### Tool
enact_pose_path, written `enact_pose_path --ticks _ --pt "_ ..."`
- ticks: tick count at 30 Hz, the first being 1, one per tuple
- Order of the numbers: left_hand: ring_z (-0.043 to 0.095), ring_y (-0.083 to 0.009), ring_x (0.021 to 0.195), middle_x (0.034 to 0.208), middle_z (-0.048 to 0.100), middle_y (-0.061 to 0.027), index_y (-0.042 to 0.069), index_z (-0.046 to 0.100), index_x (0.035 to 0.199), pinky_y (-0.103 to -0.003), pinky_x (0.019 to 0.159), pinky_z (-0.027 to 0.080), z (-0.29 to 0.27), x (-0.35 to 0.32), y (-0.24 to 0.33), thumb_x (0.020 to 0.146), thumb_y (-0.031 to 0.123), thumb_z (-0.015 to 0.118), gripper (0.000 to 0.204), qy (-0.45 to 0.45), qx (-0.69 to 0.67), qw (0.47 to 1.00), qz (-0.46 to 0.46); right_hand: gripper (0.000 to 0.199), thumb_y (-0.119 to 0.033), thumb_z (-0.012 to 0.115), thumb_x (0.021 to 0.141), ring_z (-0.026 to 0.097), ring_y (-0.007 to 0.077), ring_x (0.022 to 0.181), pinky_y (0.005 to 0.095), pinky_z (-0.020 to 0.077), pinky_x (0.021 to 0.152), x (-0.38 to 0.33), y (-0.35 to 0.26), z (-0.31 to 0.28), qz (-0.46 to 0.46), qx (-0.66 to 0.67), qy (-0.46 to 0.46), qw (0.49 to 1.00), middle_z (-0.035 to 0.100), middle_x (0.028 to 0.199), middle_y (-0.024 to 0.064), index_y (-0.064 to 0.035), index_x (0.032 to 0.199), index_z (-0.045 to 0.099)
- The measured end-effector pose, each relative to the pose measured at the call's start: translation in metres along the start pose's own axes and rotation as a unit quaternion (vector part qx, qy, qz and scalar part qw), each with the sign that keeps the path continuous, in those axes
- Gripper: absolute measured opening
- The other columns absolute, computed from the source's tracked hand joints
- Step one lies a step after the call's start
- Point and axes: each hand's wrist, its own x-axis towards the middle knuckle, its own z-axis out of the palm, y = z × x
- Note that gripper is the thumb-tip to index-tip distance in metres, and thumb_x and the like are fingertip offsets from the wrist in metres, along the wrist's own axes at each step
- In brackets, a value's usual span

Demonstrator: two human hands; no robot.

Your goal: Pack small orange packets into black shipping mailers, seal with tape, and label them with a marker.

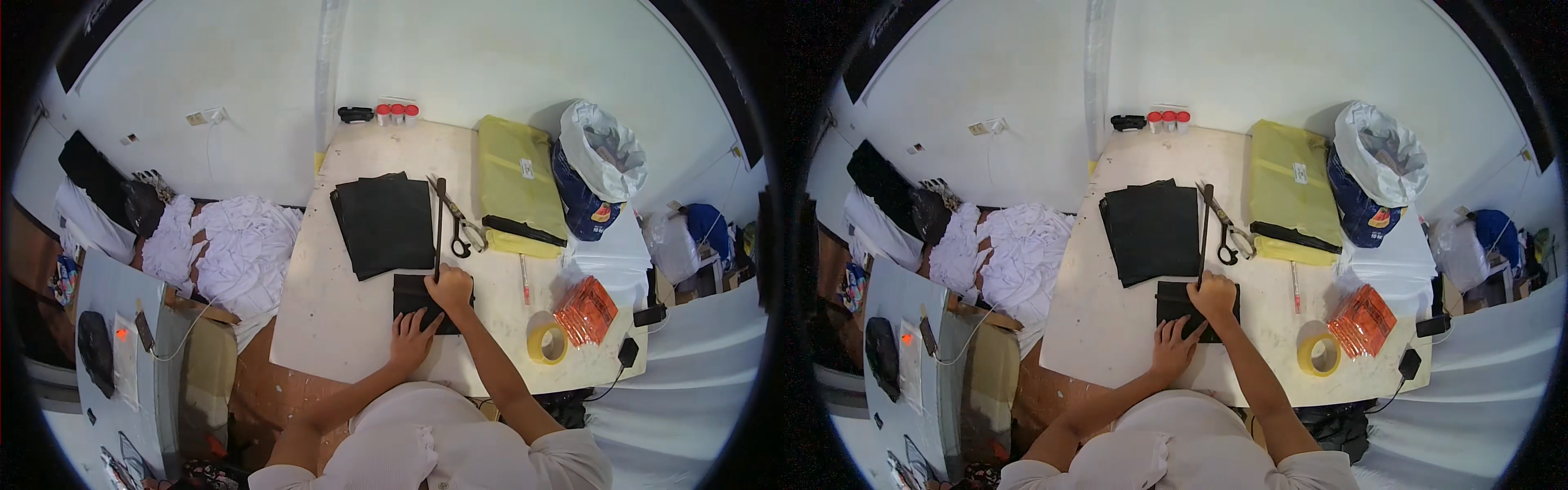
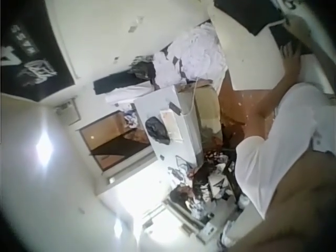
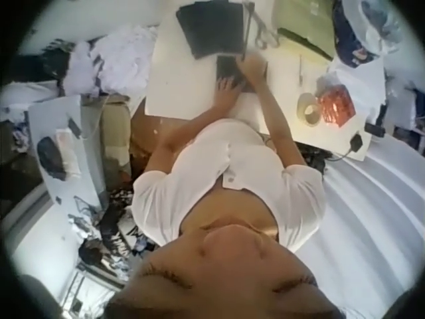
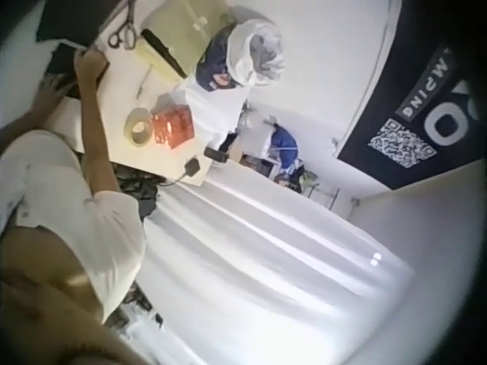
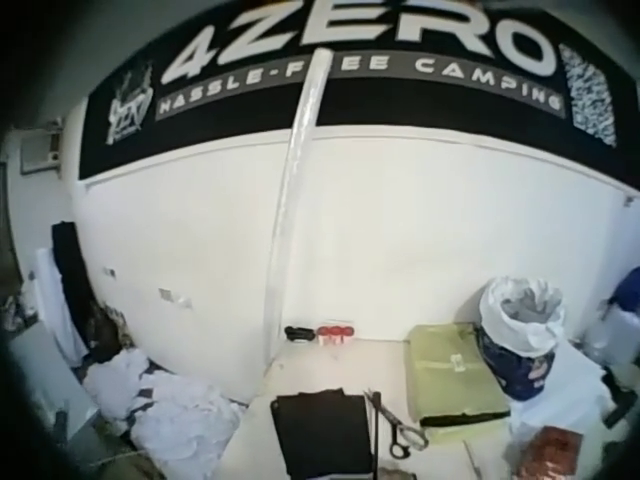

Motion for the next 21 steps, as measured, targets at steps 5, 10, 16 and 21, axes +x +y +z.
enact_pose_path --ticks 5,10,16,21 --pt "0.039 -0.0259 0.109 0.119 0.043 -0.0075 0.029 0.051 0.124 -0.045 0.099 0.027 0.001 -0.004 0.0 0.079 0.018 0.057 0.046 0.006 0.003 1.0 0.0 0.02 -0.022 0.06 0.063 0.055 0.0301 0.051 0.0393 0.0467 0.05 0.0 -0.005 0.002 -0.047 0.01 0.047 0.998 0.054 0.052 0.0128 -0.0043 0.059 0.053" --pt "0.038 -0.0279 0.11 0.121 0.042 -0.0085 0.028 0.052 0.122 -0.047 0.099 0.026 0.004 -0.002 0.004 0.079 0.016 0.057 0.045 -0.001 -0.019 1.0 -0.002 0.019 -0.023 0.059 0.063 0.057 0.0299 0.058 0.041 0.0464 0.053 -0.004 0.003 0.007 -0.049 0.018 0.019 0.998 0.056 0.057 0.0122 -0.0049 0.065 0.054" --pt "0.034 -0.0328 0.113 0.124 0.042 -0.0102 0.026 0.053 0.121 -0.049 0.099 0.024 0.0 0.003 0.005 0.078 0.016 0.057 0.044 -0.067 -0.036 0.997 -0.03 0.034 -0.037 0.06 0.075 0.055 0.0298 0.077 0.0409 0.045 0.065 -0.014 0.011 -0.017 -0.024 0.016 0.017 0.999 0.056 0.073 0.0119 -0.0057 0.083 0.052" --pt "0.032 -0.0354 0.114 0.128 0.039 -0.011 0.023 0.046 0.128 -0.049 0.099 0.022 -0.011 0.002 -0.006 0.083 0.019 0.055 0.046 -0.1 -0.089 0.991 -0.024 0.034 -0.022 0.066 0.073 0.049 0.0322 0.09 0.0413 0.0383 0.081 -0.058 0.046 -0.098 0.034 0.095 0.067 0.993 0.052 0.096 0.0152 -0.0023 0.096 0.051"
